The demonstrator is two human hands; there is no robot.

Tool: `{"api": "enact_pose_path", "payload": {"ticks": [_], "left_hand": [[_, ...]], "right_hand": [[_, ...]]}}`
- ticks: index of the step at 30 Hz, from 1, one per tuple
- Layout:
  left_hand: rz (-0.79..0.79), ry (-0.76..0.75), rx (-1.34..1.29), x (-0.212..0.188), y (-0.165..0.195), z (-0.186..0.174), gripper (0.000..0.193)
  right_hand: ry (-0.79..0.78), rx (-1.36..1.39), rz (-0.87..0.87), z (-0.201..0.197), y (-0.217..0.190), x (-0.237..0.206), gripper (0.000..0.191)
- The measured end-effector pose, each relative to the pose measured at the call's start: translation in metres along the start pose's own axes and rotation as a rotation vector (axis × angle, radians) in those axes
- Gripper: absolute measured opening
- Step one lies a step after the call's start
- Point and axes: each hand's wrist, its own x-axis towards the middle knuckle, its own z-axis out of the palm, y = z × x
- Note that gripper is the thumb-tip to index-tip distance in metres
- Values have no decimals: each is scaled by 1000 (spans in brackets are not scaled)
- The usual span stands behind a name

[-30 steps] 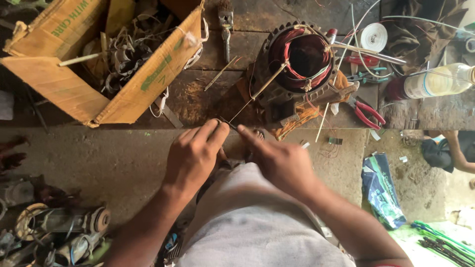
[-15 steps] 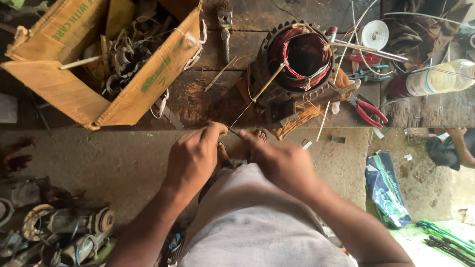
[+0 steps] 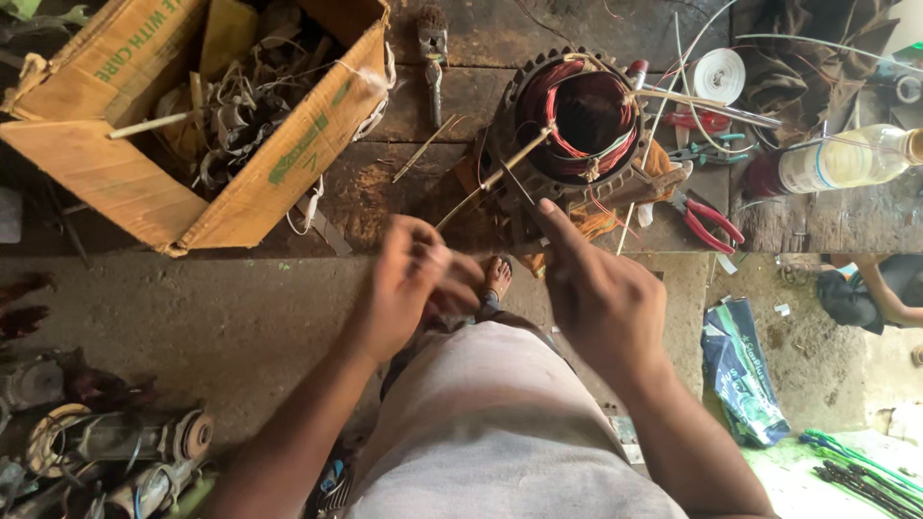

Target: The person unwinds old burnt copper wire from an electric motor stator, pulling and cutting the wire by hand and with pliers, and uses a hammer to loosen the windings. They gather the removed wire and place it aside while working around the stator on the workbench.

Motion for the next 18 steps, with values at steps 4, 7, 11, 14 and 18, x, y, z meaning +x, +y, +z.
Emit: {"api": "enact_pose_path", "payload": {"ticks": [4,7,11,14,18], "left_hand": [[744,197,1420,-16,16,-8,23],[692,167,1490,-19,18,-6,22],[523,131,1422,-20,13,-3,22],[546,180,1330,-20,9,-3,24],[440,215,1240,-20,6,-2,17]], "right_hand": [[-118,-34,-266,10,-25,8,73],[-139,-111,17,23,-18,16,64],[-234,208,-36,34,-8,4,74],[-246,247,52,39,-4,0,71],[-304,261,-3,43,-6,2,69]]}}
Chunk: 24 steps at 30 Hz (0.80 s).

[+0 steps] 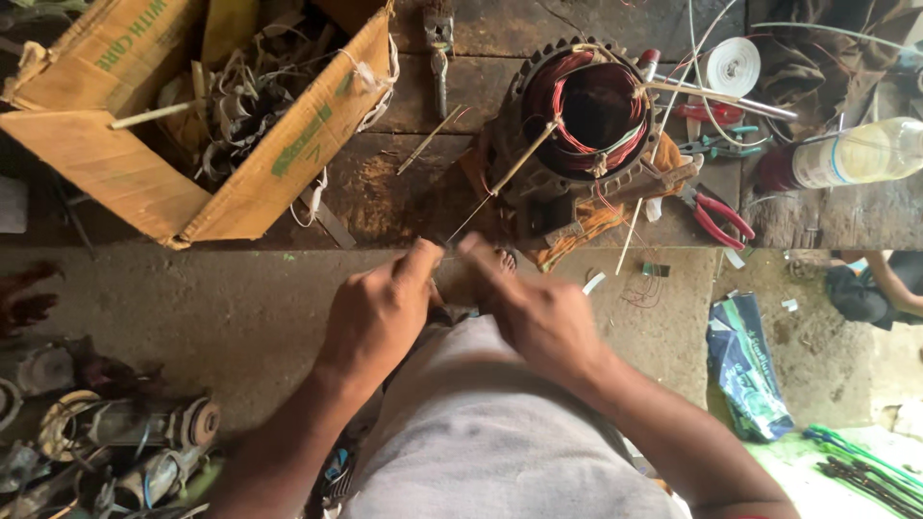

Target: The person unwinds old burnt copper wire from an electric motor stator, pulling and cutting the wire by hand and with pliers, and uses a hammer to loosen the windings. They gather the removed wire and place it aside while working around the stator on the workbench.

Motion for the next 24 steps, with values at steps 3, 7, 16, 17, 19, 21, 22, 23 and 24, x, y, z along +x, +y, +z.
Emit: {"api": "enact_pose_path", "payload": {"ticks": [3,7,16,17,19,21,22,23,24], "left_hand": [[-128,17,-336,1,-2,2,9],[-50,36,-167,1,-7,2,13],[22,-71,48,3,1,25,8],[-108,-191,-43,8,1,31,8],[-249,-281,-263,13,1,35,8],[-293,-215,-521,14,-2,32,7],[-318,-185,-648,11,-3,27,7],[-335,-154,-774,9,-5,22,7],[-345,-119,-898,9,-7,18,8]], "right_hand": [[70,-95,54,3,4,0,63],[-121,-126,35,7,14,-8,67],[-170,-85,9,1,-2,4,67],[-116,-55,34,-6,-2,6,66],[-5,-2,80,-20,0,7,64],[166,-32,49,-28,0,0,61],[248,-42,36,-29,0,-3,60],[189,-127,22,-26,0,-5,56],[136,-214,6,-21,-1,-6,51]]}}
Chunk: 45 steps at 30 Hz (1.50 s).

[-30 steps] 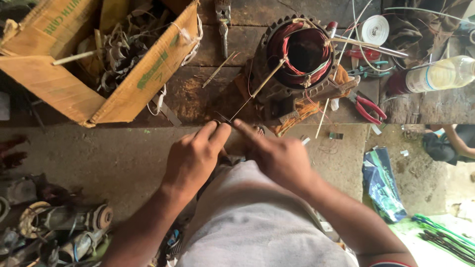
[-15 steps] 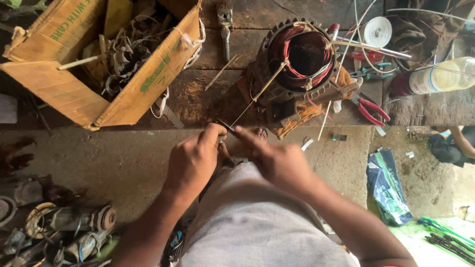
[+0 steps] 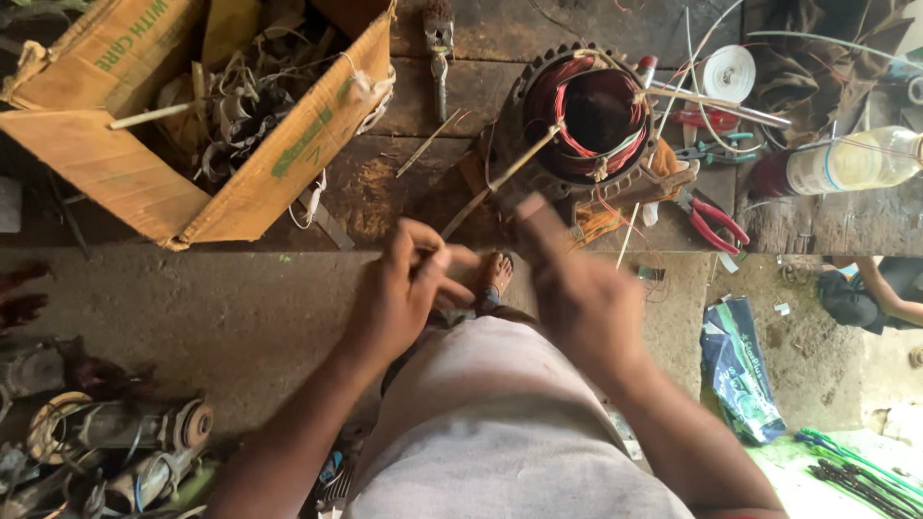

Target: The person unwinds old burnt copper wire from an electric motor stator, pulling and cutting the wire by hand and with pliers, and uses a hammer to loosen the windings. They gather the removed wire and place it aside while working around the stator on the workbench.

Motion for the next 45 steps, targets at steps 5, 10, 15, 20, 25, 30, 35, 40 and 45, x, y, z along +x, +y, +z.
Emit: {"api": "enact_pose_path", "payload": {"ticks": [5,10,15,20,25,30,35,40,45], "left_hand": [[506,99,998,-11,8,-16,24],[475,100,999,-14,9,-11,26],[277,51,861,-13,11,-10,18],[433,79,949,-14,8,-10,18],[387,35,901,-8,-6,4,12],[36,-13,320,2,-14,13,11],[399,165,686,-8,-4,-1,17],[554,148,1079,-12,-4,-7,25],[518,157,1019,-16,-7,-5,19]], "right_hand": [[-118,-43,8,26,-5,5,61],[-103,164,-122,27,1,-1,72],[-137,-10,9,44,13,-7,56],[-220,119,57,41,14,-5,61],[-177,174,-133,19,-13,7,64],[-49,216,28,-3,-3,10,61],[-10,21,-72,17,-5,1,57],[-166,-68,164,24,-13,8,62],[-60,73,-1,15,-11,10,59]]}}
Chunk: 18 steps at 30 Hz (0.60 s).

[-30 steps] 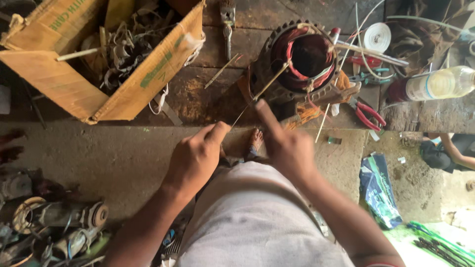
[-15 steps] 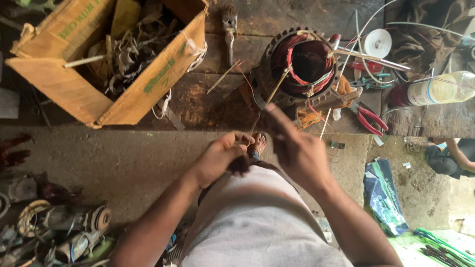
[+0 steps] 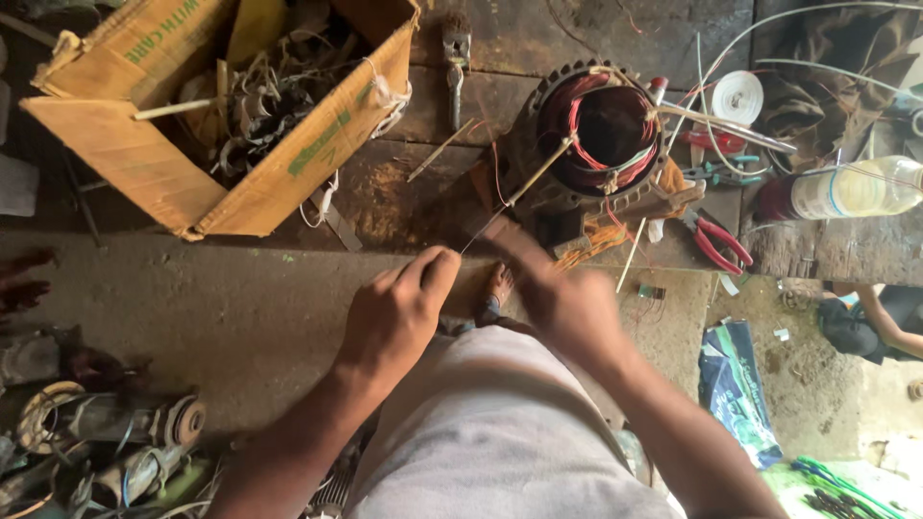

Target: The person unwinds old burnt copper wire from an electric motor stator, pulling and cutting the wire by hand and with pliers, and uses a hammer to loosen the windings. They gather the removed wire and place it aside while working around the stator on the workbench.

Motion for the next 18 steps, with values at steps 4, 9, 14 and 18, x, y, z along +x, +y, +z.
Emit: {"api": "enact_pose_path", "payload": {"ticks": [4,9,14,18], "left_hand": [[-10,-57,58,6,6,-2,15],[-456,-513,-570,25,9,1,17],[-82,-56,-192,16,4,-7,19],[135,113,92,9,1,-13,25]], "right_hand": [[-120,-8,7,18,5,-4,47],[-19,249,98,5,20,-17,59],[145,135,-43,-13,5,-13,68],[-19,-50,53,3,-5,1,65]]}}
